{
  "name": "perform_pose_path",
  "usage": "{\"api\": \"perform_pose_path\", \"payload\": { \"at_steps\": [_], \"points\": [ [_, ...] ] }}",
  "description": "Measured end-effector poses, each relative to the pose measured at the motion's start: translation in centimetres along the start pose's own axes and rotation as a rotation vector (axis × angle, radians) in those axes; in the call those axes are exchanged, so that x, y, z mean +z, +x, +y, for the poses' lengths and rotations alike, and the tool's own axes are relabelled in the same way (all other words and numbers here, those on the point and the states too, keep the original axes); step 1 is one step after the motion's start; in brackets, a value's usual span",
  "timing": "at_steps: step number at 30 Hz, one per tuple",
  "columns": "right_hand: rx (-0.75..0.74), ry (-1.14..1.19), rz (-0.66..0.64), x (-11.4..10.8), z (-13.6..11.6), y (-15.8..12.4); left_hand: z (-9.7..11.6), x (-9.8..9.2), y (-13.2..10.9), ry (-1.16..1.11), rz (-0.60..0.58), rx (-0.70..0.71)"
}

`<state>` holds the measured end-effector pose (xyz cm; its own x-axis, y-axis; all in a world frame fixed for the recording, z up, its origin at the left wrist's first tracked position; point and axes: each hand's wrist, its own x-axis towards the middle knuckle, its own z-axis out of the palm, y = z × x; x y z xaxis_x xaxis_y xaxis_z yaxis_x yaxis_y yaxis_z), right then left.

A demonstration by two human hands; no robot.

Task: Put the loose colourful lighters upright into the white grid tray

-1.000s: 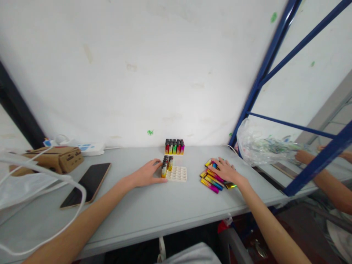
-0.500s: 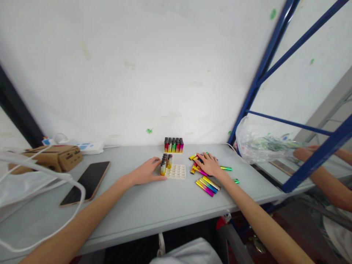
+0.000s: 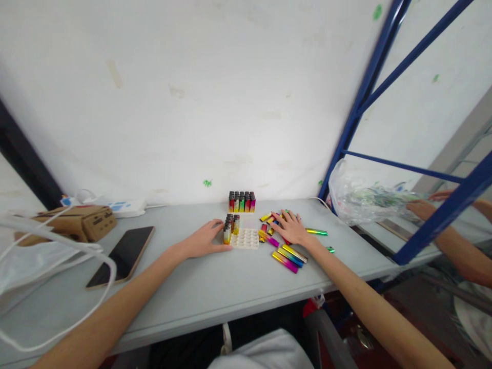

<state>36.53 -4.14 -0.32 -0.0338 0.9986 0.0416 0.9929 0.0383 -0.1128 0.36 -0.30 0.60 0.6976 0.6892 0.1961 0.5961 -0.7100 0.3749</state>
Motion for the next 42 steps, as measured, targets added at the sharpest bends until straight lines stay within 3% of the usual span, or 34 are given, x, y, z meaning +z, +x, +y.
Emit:
{"api": "perform_pose_path", "payload": {
  "at_steps": [12, 16, 18, 20, 22, 26, 29, 35, 38, 42],
  "points": [
    [-0.007, 0.085, 0.021, -0.2, 0.4, 0.0, 0.0, 0.0, 0.0, 0.008, 0.010, -0.005],
    [-0.070, 0.212, 0.261, -2.3, 0.4, -0.9, -0.1, 0.1, 0.0, -0.012, 0.005, -0.018],
    [-0.193, 0.270, 0.366, -3.8, 0.0, -2.3, -0.2, 0.1, 0.0, -0.020, 0.012, -0.006],
    [-0.341, 0.321, 0.315, -5.0, -0.6, -4.5, -0.2, 0.1, 0.0, -0.027, 0.024, 0.009],
    [-0.380, 0.326, 0.313, -5.6, -1.2, -7.3, -0.2, 0.1, 0.0, -0.031, 0.031, 0.015],
    [-0.384, 0.254, 0.304, -4.2, -2.0, -12.4, -0.1, 0.1, 0.0, -0.031, 0.025, 0.004],
    [-0.331, 0.143, 0.287, -2.2, -2.0, -14.1, 0.0, 0.1, 0.0, -0.026, 0.018, 0.001],
    [-0.264, 0.022, 0.321, -0.1, -1.4, -12.0, -0.1, 0.1, 0.0, -0.032, 0.036, 0.015],
    [-0.278, 0.043, 0.334, -0.5, -1.4, -10.5, 0.0, 0.1, -0.1, -0.029, 0.031, 0.010],
    [-0.323, 0.266, 0.353, -1.9, -1.8, -8.4, 0.1, 0.0, -0.1, -0.027, 0.021, 0.003]
  ]
}}
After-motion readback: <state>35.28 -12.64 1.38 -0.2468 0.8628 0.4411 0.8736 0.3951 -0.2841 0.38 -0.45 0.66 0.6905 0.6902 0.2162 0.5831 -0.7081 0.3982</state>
